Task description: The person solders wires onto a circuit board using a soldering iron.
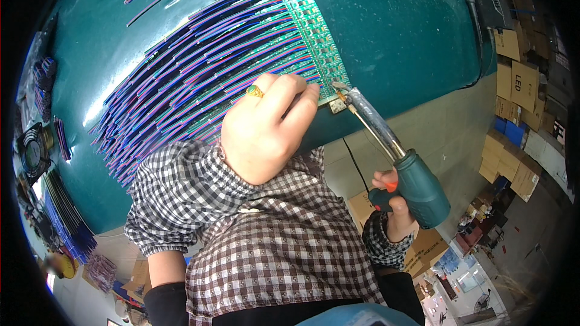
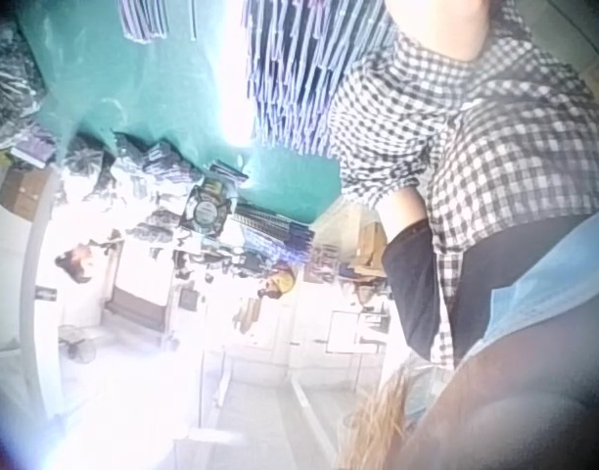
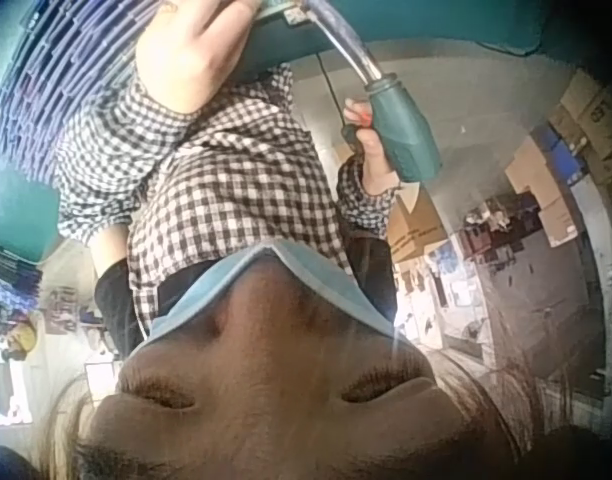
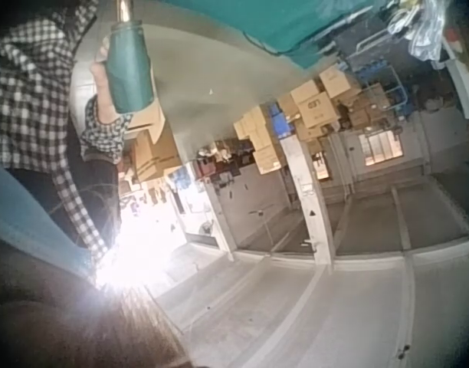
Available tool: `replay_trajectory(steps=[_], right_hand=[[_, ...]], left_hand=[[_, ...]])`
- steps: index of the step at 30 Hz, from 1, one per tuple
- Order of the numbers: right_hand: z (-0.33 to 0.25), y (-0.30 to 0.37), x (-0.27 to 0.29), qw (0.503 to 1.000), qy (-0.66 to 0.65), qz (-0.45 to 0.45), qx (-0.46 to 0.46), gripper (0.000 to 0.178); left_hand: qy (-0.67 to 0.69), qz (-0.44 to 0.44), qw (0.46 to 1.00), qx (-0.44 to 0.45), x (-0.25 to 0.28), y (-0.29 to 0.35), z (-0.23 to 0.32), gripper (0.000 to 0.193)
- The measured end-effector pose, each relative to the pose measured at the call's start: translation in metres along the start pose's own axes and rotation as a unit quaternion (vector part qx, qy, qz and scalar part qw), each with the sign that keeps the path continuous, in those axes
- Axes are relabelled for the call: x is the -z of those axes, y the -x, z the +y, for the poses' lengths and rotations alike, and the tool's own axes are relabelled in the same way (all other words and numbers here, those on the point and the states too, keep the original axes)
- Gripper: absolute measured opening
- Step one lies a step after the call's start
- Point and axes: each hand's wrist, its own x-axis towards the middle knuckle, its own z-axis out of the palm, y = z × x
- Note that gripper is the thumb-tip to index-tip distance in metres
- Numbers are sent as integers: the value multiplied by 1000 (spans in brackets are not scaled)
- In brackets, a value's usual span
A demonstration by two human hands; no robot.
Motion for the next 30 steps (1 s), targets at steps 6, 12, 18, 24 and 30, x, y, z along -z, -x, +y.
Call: replay_trajectory(steps=[6, 12, 18, 24, 30], right_hand=[[0, 1, 1, 1000, 0, -9, 10, 57], [0, -1, -1, 1000, 2, -14, 19, 57], [0, -1, -2, 999, -26, -18, 4, 57], [1, -2, -1, 1000, -14, -26, 4, 55], [2, 1, 0, 999, -42, -21, 10, 54]], left_hand=[[-32, 15, 999, -33, -5, 2, -3, 28], [-43, 16, 998, -31, -6, 4, -2, 28], [-49, 12, 998, -36, -5, 3, -3, 29], [-50, 9, 998, -37, -5, 4, -3, 31], [-50, 11, 998, -40, -5, 4, -3, 32]])
